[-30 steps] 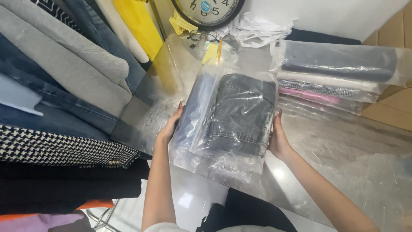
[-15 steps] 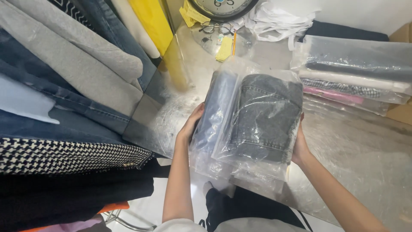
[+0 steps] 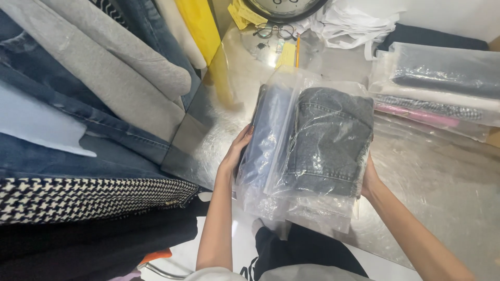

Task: Packaging clothing items into a box and tying a decorative ribbon around it

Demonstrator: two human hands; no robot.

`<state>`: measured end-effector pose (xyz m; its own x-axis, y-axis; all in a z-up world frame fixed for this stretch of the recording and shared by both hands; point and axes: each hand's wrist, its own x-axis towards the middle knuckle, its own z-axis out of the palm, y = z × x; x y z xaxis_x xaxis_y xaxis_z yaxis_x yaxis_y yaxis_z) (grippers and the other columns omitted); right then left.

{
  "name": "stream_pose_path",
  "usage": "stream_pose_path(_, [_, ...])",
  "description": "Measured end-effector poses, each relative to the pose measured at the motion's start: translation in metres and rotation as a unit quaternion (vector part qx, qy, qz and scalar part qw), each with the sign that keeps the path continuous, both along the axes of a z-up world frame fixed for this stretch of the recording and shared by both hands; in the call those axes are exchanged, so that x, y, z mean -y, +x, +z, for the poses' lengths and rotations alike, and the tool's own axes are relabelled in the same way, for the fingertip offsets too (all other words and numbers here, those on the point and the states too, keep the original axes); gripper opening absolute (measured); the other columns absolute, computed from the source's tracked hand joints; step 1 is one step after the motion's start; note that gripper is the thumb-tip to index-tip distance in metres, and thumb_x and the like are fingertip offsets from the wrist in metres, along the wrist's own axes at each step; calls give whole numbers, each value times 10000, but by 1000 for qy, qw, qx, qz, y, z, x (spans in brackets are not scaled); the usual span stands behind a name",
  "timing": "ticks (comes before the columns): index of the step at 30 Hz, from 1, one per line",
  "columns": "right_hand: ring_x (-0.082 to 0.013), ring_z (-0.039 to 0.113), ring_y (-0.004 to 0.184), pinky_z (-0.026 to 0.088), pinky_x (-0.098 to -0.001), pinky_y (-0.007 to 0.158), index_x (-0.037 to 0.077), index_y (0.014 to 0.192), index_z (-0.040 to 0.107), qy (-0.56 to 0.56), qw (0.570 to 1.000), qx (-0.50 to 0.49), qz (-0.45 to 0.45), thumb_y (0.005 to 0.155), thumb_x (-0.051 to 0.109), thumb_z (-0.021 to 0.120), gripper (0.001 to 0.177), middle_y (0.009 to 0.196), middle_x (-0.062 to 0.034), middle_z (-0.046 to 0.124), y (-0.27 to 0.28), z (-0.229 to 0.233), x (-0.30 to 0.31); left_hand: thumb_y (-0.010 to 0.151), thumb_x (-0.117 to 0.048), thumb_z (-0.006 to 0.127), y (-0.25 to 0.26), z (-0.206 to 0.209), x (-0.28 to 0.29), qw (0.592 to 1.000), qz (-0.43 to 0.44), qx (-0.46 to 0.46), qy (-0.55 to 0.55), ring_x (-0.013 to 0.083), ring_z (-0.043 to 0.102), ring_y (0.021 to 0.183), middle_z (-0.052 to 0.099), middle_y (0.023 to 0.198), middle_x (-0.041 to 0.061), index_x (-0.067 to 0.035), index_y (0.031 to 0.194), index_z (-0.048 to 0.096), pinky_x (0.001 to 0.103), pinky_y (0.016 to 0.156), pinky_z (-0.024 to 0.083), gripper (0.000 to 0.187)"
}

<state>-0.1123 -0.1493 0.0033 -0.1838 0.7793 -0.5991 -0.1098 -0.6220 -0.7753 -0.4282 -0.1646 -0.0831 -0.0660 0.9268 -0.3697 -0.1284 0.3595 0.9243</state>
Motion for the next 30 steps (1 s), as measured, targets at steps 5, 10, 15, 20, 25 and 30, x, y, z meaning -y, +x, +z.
stream_pose_path(5, [-419,229,1637,255,-639,1301,161,1725,255,4,1000,14,19,902,887,235,1098,1789,-192,232,-36,2,-5,940,-672,644,-37,-9,-7,1000,5,-5,10,457,230,1644,358,1738,271,-122,1686,418,555,1341,196,954])
stream_pose_path(10, [-427,228,1636,257,-647,1296,152,1725,254,9,999,28,36,914,878,228,1089,1785,-201,233,-74,3,-8,957,-629,657,-80,-27,-14,1000,21,11,10,425,256,1643,372,1735,253,-128,1679,430,524,1346,212,908])
stream_pose_path(15, [-438,227,1634,260,-658,1289,141,1724,253,18,998,49,46,929,866,219,1076,1781,-214,235,-107,4,-9,967,-574,656,-115,-42,-21,998,48,38,30,464,276,1627,372,1718,302,-59,1664,431,544,1347,200,895])
stream_pose_path(20, [-446,227,1632,262,-666,1284,133,1724,252,24,996,66,54,941,856,212,1067,1778,-224,236,-140,5,-16,1017,-583,634,-142,-22,-31,997,25,46,50,434,302,1619,394,1712,274,-58,1646,463,515,1345,214,836])
stream_pose_path(25, [-454,226,1631,264,-673,1280,124,1723,251,30,994,83,66,952,847,205,1058,1775,-233,237,-164,4,-16,1088,-489,577,-175,-58,-42,995,-3,41,87,452,312,1609,395,1706,287,-24,1653,438,512,1339,237,745])
stream_pose_path(30, [-465,226,1629,267,-684,1273,113,1723,250,37,990,104,83,968,835,196,1046,1770,-246,239,-185,6,-20,1091,-481,622,-204,-67,-47,995,-14,4,97,326,391,1582,484,1682,167,-155,1613,557,466,1322,286,619])
